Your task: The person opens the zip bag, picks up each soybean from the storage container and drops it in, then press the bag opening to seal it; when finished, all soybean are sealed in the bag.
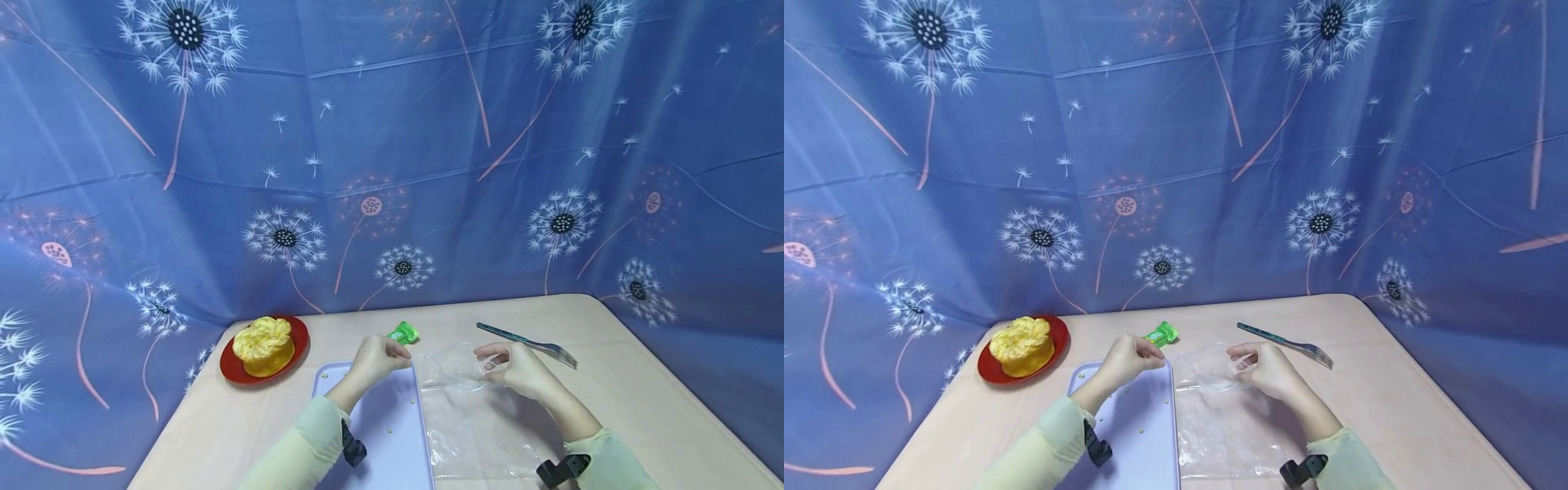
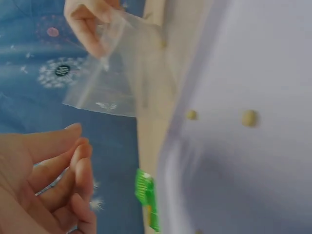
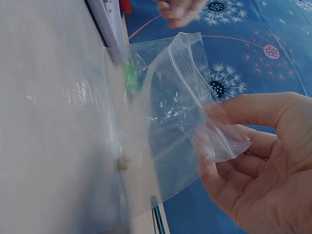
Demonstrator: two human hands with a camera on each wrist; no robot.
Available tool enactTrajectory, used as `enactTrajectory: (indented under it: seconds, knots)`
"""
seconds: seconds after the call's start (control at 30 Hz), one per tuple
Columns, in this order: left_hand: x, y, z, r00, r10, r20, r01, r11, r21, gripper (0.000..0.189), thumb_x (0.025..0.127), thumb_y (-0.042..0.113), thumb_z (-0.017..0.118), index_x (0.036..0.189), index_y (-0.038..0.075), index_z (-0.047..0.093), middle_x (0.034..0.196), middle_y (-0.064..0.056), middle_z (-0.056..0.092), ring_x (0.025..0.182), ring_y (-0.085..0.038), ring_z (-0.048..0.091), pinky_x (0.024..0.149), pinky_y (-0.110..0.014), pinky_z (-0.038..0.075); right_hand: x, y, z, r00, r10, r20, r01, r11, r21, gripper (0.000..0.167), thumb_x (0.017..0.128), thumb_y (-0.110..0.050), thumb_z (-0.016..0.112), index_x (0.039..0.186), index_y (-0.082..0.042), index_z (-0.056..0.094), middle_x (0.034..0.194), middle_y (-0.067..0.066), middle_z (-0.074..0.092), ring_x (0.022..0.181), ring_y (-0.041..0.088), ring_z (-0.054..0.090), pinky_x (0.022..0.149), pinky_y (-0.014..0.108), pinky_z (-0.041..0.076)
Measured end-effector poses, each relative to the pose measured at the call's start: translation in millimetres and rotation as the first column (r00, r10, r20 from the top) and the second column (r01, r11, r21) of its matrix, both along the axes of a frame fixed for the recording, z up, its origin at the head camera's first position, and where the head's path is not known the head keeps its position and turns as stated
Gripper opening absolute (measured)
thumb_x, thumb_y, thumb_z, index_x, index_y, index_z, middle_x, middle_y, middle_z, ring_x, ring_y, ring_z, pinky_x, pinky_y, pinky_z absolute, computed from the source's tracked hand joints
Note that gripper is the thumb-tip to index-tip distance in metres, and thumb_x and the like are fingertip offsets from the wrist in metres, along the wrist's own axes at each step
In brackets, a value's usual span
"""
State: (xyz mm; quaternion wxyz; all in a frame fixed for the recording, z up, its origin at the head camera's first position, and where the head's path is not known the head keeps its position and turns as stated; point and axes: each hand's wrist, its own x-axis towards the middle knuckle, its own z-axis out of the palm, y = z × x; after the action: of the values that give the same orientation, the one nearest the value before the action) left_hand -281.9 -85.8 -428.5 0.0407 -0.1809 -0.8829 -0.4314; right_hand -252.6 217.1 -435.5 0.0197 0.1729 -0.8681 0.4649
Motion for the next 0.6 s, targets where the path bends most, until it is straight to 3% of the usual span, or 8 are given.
enactTrajectory:
  seconds: [0.17,0.27,0.4,0.6]
  knots:
    - [8.1,-1.3,-20.0,0.998,-0.058,0.035,0.061,0.992,-0.113,0.007,0.077,0.005,0.085,0.080,0.009,0.079,0.068,0.009,0.068,0.060,-0.004,0.057,0.056,-0.025,0.048,0.2,0.9,-0.4,1.000,-0.004,0.009,0.004,1.000,-0.005,0.041,0.079,0.006,0.076,0.119,0.003,0.071,0.111,0.022,0.071,0.089,0.027,0.067,0.067,0.027,0.054]
    - [12.2,0.1,-29.1,0.995,-0.059,0.078,0.070,0.986,-0.150,0.009,0.075,0.007,0.086,0.078,0.011,0.079,0.066,0.012,0.067,0.057,-0.004,0.056,0.054,-0.025,0.046,-0.2,1.2,-1.0,1.000,-0.004,0.008,0.004,1.000,-0.006,0.040,0.079,0.006,0.076,0.119,0.003,0.071,0.111,0.023,0.071,0.089,0.027,0.067,0.066,0.027,0.054]
    - [14.7,2.3,-35.8,0.995,-0.054,0.089,0.069,0.980,-0.185,0.012,0.072,0.009,0.089,0.075,0.015,0.079,0.064,0.013,0.067,0.060,-0.004,0.056,0.058,-0.027,0.047,-1.3,2.0,-2.3,1.000,-0.002,0.002,0.002,1.000,-0.004,0.040,0.080,0.007,0.075,0.119,0.004,0.071,0.111,0.023,0.071,0.088,0.026,0.067,0.066,0.027,0.054]
    - [15.4,5.3,-41.7,0.997,-0.062,0.053,0.074,0.964,-0.254,0.015,0.070,0.010,0.091,0.071,0.018,0.078,0.063,0.016,0.068,0.065,-0.003,0.056,0.064,-0.028,0.048,-0.8,2.6,-1.9,1.000,0.002,0.002,-0.002,1.000,-0.017,0.042,0.078,0.007,0.076,0.120,0.004,0.071,0.112,0.024,0.070,0.089,0.026,0.068,0.067,0.028,0.055]
